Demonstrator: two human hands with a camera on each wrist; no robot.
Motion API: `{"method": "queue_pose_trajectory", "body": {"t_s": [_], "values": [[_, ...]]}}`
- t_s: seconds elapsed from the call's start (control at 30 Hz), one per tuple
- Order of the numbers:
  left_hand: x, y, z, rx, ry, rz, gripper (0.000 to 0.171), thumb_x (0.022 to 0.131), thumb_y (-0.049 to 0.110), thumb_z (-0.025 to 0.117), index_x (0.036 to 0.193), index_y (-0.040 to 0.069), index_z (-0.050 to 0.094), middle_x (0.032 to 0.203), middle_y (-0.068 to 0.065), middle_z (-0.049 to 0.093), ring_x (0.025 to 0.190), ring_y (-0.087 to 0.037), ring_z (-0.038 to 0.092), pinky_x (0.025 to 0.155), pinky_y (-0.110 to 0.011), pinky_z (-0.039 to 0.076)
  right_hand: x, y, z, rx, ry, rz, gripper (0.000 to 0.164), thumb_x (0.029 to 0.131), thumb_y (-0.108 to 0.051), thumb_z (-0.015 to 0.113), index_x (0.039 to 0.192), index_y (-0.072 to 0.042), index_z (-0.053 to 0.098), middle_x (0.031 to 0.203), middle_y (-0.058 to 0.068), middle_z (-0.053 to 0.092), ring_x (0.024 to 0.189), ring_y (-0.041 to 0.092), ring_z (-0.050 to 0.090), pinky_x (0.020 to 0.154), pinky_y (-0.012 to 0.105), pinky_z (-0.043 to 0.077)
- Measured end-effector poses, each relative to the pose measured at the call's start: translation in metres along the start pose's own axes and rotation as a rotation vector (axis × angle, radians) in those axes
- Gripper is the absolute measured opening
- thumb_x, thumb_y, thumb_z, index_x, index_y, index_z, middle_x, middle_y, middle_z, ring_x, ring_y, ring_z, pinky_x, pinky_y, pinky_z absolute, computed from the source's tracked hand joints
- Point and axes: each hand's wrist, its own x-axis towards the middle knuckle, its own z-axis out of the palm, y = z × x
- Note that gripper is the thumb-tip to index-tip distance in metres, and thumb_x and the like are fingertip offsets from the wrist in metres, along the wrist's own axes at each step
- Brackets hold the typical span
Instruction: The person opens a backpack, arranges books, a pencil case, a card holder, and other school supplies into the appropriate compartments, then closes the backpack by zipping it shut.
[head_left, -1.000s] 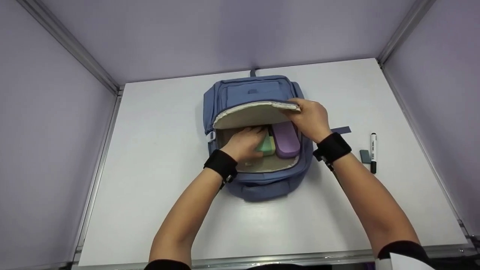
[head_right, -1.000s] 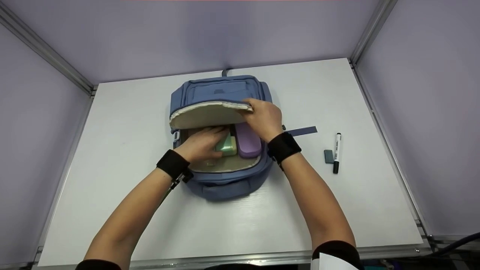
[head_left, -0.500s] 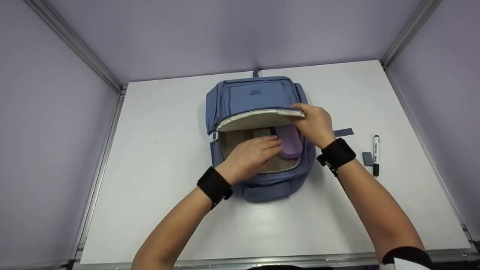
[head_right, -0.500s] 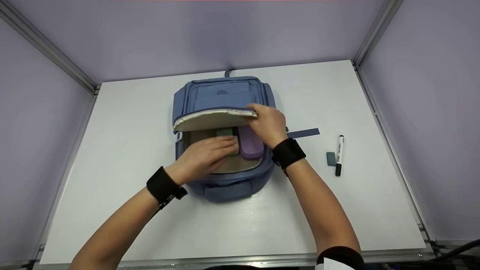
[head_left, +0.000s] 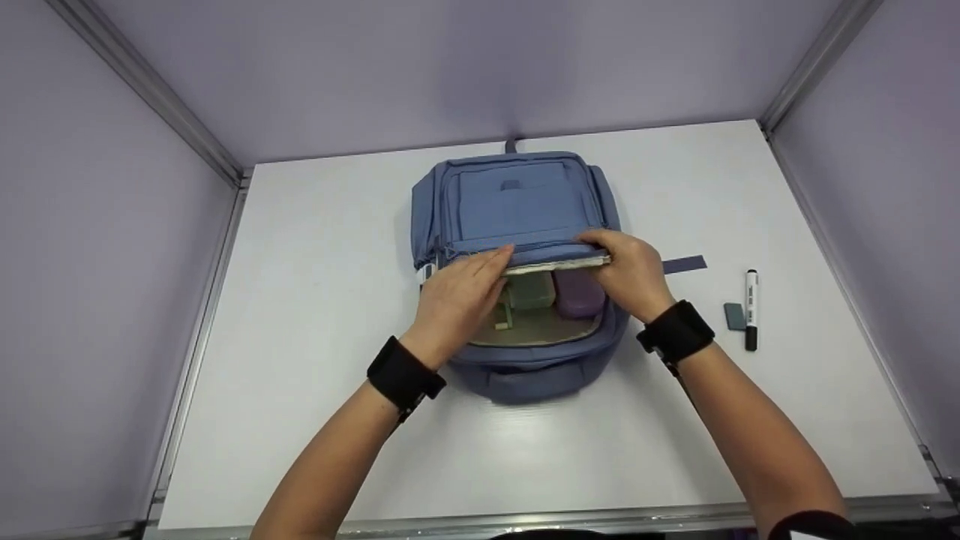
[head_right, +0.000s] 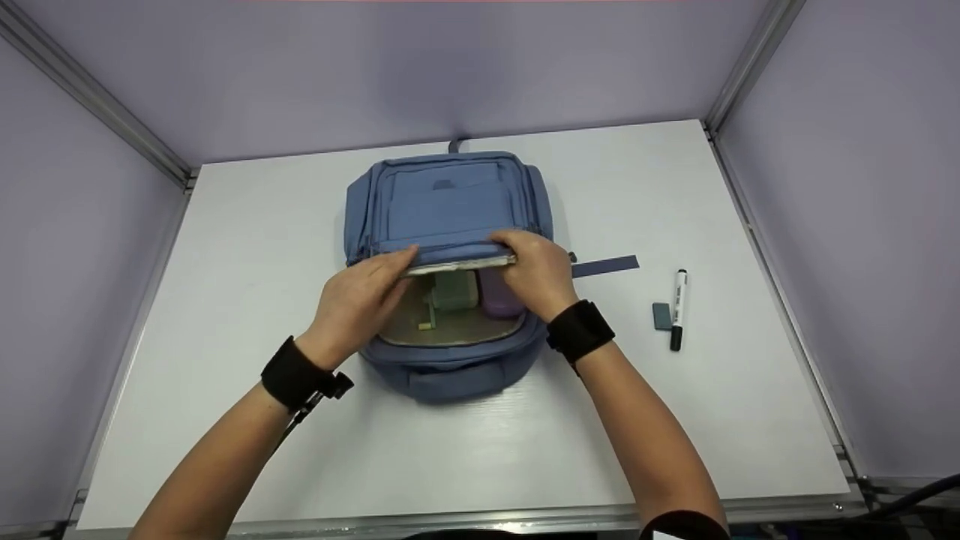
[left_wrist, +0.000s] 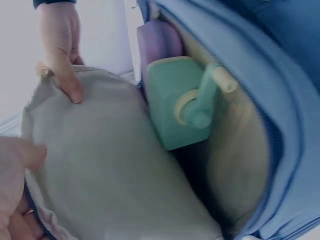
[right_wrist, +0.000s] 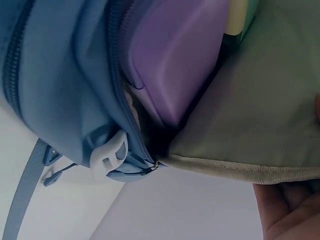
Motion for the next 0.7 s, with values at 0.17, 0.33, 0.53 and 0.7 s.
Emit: {"method": "queue_pose_trajectory", "body": {"t_s": [0.17, 0.33, 0.53, 0.7], "values": [[-0.010, 0.004, 0.006, -0.027, 0.043, 0.029, 0.025, 0.099, 0.009, 0.068, 0.123, 0.010, 0.074, 0.119, -0.004, 0.074, 0.103, -0.017, 0.072, 0.083, -0.031, 0.058, -0.012, 0.006, 0.001, -0.004, -0.025, -0.083, 0.045, 0.079, 0.018, 0.068, 0.115, -0.007, 0.076, 0.117, 0.008, 0.073, 0.115, 0.028, 0.065, 0.100, 0.043, 0.049], [-0.022, 0.008, 0.010, -0.026, 0.040, 0.082, 0.027, 0.094, 0.006, 0.073, 0.120, 0.013, 0.076, 0.119, -0.002, 0.074, 0.104, -0.017, 0.072, 0.083, -0.032, 0.059, -0.029, 0.015, 0.000, 0.006, -0.062, -0.157, 0.059, 0.074, 0.020, 0.067, 0.125, -0.009, 0.073, 0.128, 0.008, 0.068, 0.126, 0.028, 0.058, 0.108, 0.042, 0.043], [-0.036, 0.010, 0.020, -0.037, 0.062, 0.142, 0.028, 0.093, 0.006, 0.074, 0.119, 0.014, 0.078, 0.119, -0.004, 0.074, 0.107, -0.021, 0.072, 0.085, -0.035, 0.059, -0.049, 0.026, -0.005, 0.039, -0.103, -0.146, 0.059, 0.073, 0.015, 0.068, 0.127, -0.009, 0.067, 0.139, 0.007, 0.059, 0.134, 0.025, 0.051, 0.107, 0.040, 0.042], [-0.047, 0.011, 0.028, -0.030, 0.025, 0.200, 0.025, 0.097, 0.008, 0.069, 0.120, 0.014, 0.077, 0.124, -0.009, 0.072, 0.109, -0.024, 0.070, 0.087, -0.037, 0.058, -0.061, 0.036, -0.006, 0.020, -0.142, -0.153, 0.045, 0.074, 0.011, 0.072, 0.114, -0.005, 0.062, 0.134, 0.010, 0.055, 0.131, 0.025, 0.049, 0.106, 0.040, 0.041]]}}
